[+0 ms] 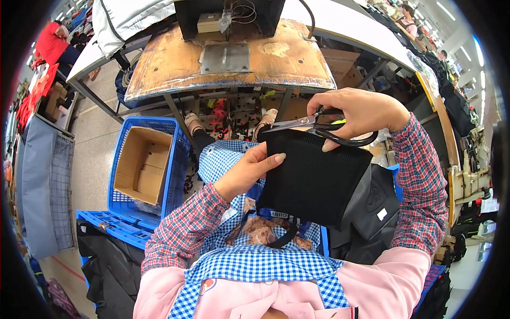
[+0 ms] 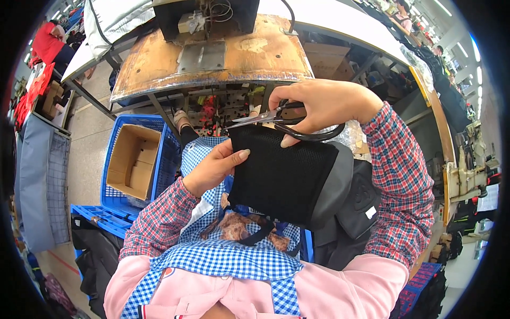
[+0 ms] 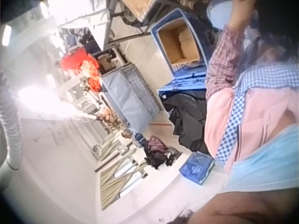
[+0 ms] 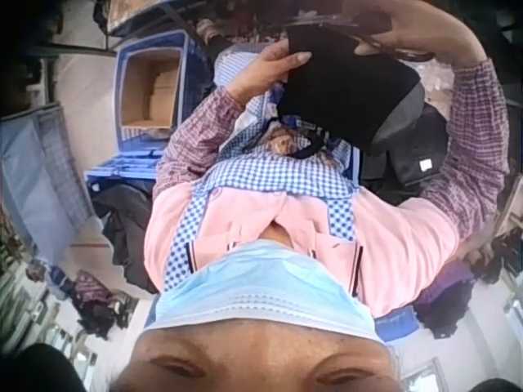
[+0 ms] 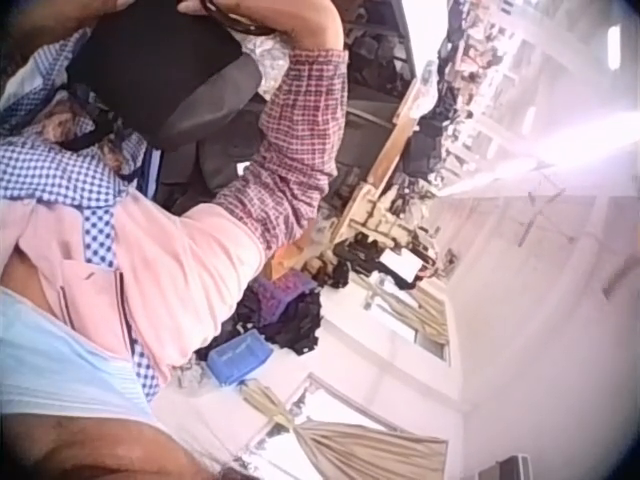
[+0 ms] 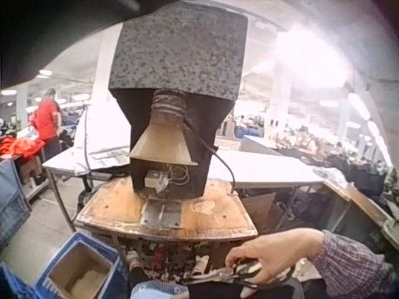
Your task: Trimming excess threads and assembling black fabric bag components using scissors at a manufacturing workstation.
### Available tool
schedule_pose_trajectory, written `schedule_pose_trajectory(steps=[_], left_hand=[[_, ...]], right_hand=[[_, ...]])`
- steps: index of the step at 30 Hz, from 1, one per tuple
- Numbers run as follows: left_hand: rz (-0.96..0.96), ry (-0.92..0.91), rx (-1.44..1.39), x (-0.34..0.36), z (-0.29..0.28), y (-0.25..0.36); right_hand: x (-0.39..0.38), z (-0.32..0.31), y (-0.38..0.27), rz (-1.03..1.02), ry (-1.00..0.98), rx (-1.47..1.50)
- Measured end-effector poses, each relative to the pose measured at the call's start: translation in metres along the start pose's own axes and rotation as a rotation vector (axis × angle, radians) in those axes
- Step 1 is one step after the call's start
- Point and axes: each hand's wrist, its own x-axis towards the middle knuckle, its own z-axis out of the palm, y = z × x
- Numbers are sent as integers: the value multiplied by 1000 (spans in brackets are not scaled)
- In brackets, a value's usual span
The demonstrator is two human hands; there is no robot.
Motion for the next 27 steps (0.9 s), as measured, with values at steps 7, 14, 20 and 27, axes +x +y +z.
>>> schedule_pose_trajectory(steps=[7,14,20,27], left_hand=[[-18,-23,2,-3,5,8],[-50,-21,11,-4,2,2],[-74,-48,9,2,3,-9],[-55,-19,-108,20,-8,-12]], right_hand=[[9,3,-5,-81,22,-30],[12,3,-4,-34,-78,8],[8,1,-7,-18,-127,-2],[9,6,42,-34,130,70]])
